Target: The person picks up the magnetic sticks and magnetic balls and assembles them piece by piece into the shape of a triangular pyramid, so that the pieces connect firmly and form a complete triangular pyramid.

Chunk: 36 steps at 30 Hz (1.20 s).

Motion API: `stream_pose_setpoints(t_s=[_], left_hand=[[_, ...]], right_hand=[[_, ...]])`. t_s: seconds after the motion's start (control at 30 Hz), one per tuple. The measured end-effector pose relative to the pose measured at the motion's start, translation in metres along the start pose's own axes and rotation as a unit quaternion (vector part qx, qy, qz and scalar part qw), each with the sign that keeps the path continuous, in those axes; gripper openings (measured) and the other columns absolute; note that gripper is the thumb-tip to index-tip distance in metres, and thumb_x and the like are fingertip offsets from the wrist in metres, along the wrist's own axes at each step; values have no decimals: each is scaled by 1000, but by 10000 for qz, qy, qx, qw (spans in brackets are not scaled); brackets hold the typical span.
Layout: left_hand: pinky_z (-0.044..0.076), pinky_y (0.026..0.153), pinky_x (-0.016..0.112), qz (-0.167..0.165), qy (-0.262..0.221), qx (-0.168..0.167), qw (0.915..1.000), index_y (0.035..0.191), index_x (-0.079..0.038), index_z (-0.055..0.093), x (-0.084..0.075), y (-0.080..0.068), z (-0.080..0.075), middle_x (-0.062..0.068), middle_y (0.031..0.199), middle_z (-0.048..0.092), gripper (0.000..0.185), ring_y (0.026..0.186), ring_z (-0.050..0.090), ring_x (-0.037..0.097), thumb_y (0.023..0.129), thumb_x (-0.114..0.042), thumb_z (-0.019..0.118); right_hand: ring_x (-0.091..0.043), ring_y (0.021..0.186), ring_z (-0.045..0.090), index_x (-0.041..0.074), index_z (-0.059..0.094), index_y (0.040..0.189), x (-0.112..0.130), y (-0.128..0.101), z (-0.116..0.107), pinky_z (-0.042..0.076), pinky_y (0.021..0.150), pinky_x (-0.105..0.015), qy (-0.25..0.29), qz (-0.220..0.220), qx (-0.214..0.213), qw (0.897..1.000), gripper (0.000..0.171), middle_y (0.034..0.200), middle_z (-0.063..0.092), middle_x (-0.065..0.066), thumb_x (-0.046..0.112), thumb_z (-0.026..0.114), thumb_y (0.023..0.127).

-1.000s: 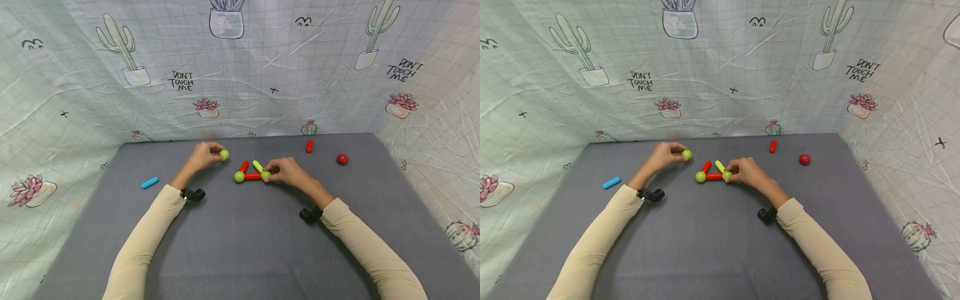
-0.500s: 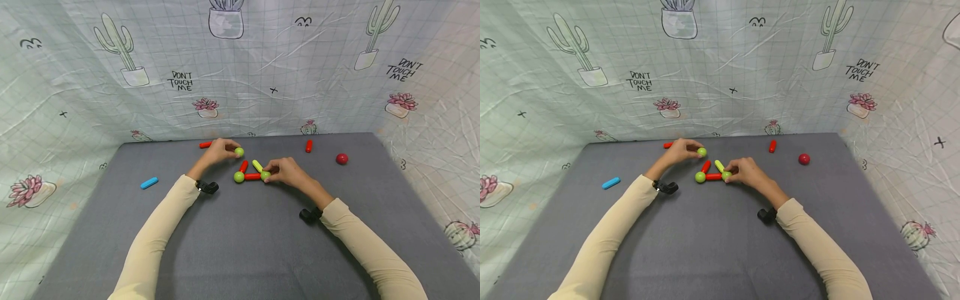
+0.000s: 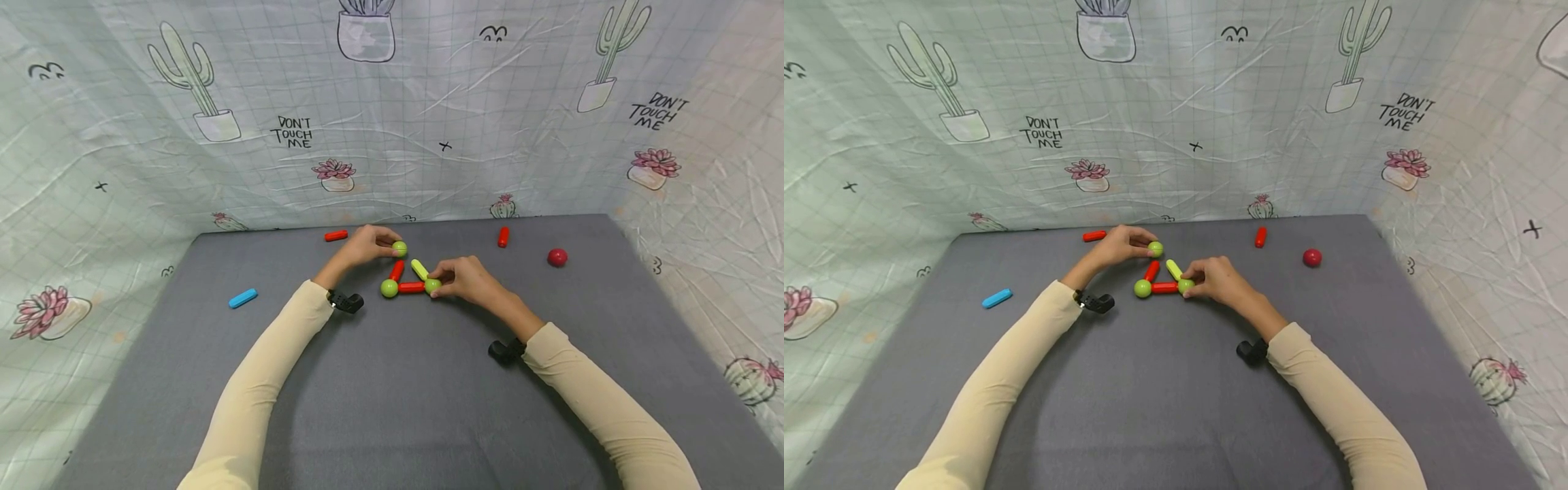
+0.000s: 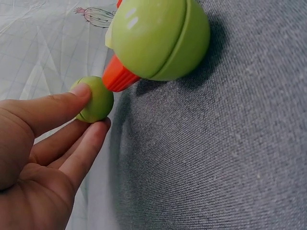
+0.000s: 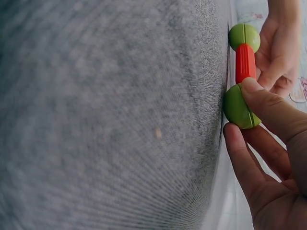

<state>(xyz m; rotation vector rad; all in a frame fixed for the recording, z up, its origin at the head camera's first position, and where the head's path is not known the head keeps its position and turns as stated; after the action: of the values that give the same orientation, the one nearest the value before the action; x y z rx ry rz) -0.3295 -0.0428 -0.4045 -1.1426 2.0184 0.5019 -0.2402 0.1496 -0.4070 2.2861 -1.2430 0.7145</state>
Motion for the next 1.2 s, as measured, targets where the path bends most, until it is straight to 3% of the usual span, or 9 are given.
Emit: stream_pose_setpoints(t_s=[0.3, 0.67, 0.9, 1.2], left_hand=[[57, 90, 36, 128, 68, 70, 9999, 122, -4, 73, -3, 2, 2, 12, 120, 73, 33, 111, 70, 27, 91, -13, 79], [54, 91, 33, 85, 143, 189, 9997, 124, -5, 73, 7, 2, 8, 9, 121, 73, 31, 110, 67, 21, 94, -15, 75], [56, 93, 37, 5, -184, 372, 9991, 124, -5, 72, 3, 3, 11, 12, 125, 71, 32, 116, 68, 27, 92, -5, 76], [57, 91, 34, 76, -440, 551, 9975, 125, -5, 72, 0, 3, 17, 10, 125, 71, 32, 114, 68, 23, 93, -1, 72]], right_hand=[[-14, 84, 73, 9, 79, 103, 1, 0, -1, 59, 73, -30, -11, 74, -3, 10000, 30, 97, 78, -4, 17, 90, 77], [-15, 85, 74, 9, 80, 105, 1, 0, 2, 60, 74, -28, 95, 214, 51, 9997, 32, 97, 78, -4, 16, 91, 75], [-14, 85, 74, 9, 80, 104, 1, 1, 2, 60, 74, -28, 115, 257, 84, 9996, 31, 97, 78, -4, 16, 91, 75], [-15, 85, 74, 8, 80, 106, 3, 3, 0, 60, 73, -28, 70, 347, 187, 9992, 33, 96, 78, -4, 16, 91, 75]])
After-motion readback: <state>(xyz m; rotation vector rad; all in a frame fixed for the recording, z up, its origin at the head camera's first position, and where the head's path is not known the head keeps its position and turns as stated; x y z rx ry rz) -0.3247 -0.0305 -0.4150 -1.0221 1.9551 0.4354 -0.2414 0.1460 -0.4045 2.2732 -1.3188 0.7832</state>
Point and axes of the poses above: each hand's wrist, its own y-axis towards the middle knuckle, its own z-axis out of the palm, x = y × z, the point moved 7 cm from there along y, towards the middle knuckle
